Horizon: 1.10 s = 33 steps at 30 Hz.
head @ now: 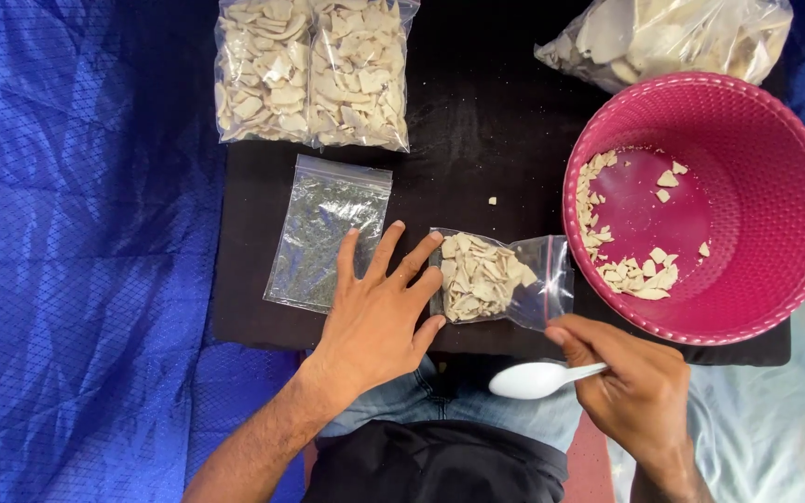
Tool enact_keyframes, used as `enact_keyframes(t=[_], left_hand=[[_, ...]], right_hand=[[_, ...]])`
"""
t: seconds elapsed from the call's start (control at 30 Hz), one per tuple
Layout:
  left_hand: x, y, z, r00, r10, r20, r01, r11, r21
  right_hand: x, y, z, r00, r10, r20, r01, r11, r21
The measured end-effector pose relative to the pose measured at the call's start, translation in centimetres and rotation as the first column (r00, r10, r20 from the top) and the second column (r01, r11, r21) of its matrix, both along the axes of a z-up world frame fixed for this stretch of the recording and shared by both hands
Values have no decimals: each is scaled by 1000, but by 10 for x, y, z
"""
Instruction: Scooping small crackers from a pink bowl into small plastic bags using a white plastic spoon.
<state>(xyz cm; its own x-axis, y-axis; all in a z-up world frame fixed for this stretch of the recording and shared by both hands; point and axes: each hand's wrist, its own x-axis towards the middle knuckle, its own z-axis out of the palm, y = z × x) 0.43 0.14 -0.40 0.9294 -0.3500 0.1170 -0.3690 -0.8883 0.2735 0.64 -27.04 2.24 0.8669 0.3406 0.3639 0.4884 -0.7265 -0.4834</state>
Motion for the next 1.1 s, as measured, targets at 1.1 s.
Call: enact_keyframes(t=[1.1], left_hand=[[87, 24, 24, 987, -153, -41, 145, 977, -157]], right_hand=[[-34, 5, 14, 940, -145, 308, 299, 783, -546]])
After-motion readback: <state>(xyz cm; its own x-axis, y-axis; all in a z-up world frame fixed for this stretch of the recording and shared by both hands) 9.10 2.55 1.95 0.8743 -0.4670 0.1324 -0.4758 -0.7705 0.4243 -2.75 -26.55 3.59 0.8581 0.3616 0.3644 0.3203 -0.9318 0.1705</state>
